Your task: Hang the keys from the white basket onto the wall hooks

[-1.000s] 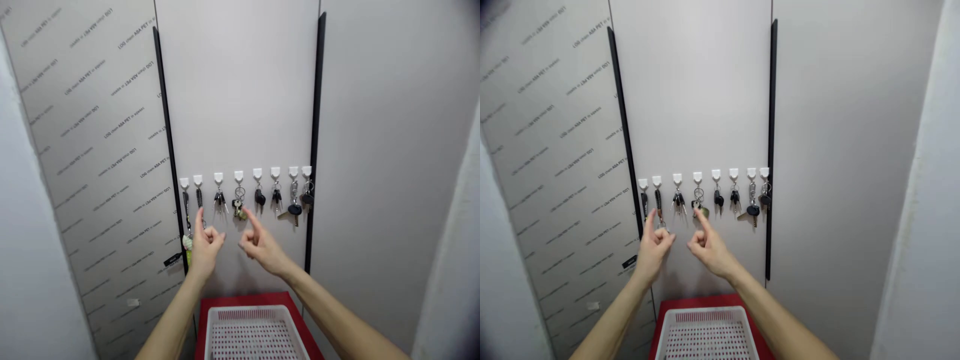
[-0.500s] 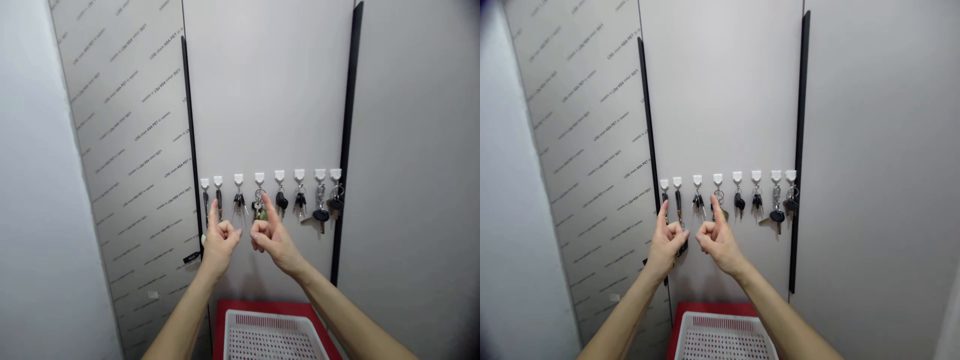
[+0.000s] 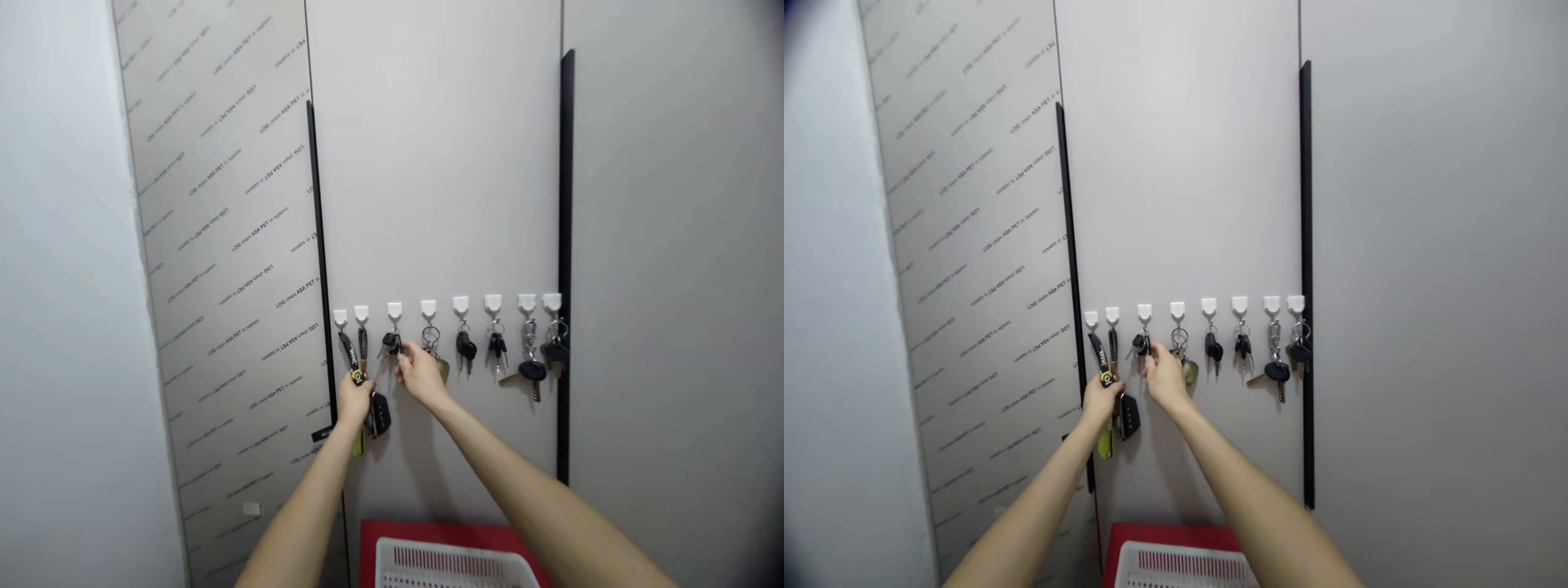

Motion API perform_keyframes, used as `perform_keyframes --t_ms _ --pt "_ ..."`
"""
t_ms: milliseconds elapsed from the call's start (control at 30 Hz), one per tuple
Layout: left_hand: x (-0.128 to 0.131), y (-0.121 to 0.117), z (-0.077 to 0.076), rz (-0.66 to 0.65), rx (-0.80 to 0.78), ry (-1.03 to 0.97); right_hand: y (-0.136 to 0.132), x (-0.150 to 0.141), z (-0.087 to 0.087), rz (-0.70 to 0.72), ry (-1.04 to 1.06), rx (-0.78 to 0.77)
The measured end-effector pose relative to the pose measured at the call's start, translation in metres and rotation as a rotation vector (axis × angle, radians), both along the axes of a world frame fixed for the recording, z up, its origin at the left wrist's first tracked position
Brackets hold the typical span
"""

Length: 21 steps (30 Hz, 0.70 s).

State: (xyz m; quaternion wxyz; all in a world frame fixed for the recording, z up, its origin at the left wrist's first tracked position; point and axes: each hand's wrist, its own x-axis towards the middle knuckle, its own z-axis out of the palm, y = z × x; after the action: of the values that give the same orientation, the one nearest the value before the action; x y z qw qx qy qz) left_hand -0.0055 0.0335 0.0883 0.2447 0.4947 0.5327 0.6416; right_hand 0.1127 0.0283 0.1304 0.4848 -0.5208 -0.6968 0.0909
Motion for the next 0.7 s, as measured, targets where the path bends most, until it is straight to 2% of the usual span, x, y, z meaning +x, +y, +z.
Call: perform_keyframes --t_ms 67,133,267,333,400,467,533,633,700 --pt "-0.002 -0.004 0.015 -0.144 0.068 -0.13 0.001 0.004 0.009 0.013 0.069 0.063" --pt "-0.008 -0.011 0.039 -0.246 0.175 -0.22 -0.001 0.009 0.023 0.013 0.116 0.174" --pt "-0.02 -0.023 0.089 -0.312 0.347 -0.275 -0.008 0.009 0.055 0.071 0.206 0.315" --pt "-0.021 -0.027 0.099 -0.375 0.329 -0.268 -0.011 0.007 0.065 0.12 0.175 0.32" --pt "-0.019 -0.03 0.094 -0.439 0.27 -0.244 -0.014 0.008 0.068 0.182 0.055 0.225" --pt "-0.015 -0.033 0.078 -0.468 0.213 -0.235 -0.015 0.014 0.067 0.207 -0.072 0.09" --pt "-0.011 -0.035 0.058 -0.481 0.154 -0.255 -0.016 0.021 0.067 0.178 -0.118 0.017" --pt "-0.002 -0.038 0.034 -0.499 0.079 -0.323 -0.017 0.027 0.077 0.131 -0.078 0.076" --pt "0.004 -0.04 0.027 -0.498 0.052 -0.391 -0.015 0.022 0.089 0.156 -0.067 0.151"
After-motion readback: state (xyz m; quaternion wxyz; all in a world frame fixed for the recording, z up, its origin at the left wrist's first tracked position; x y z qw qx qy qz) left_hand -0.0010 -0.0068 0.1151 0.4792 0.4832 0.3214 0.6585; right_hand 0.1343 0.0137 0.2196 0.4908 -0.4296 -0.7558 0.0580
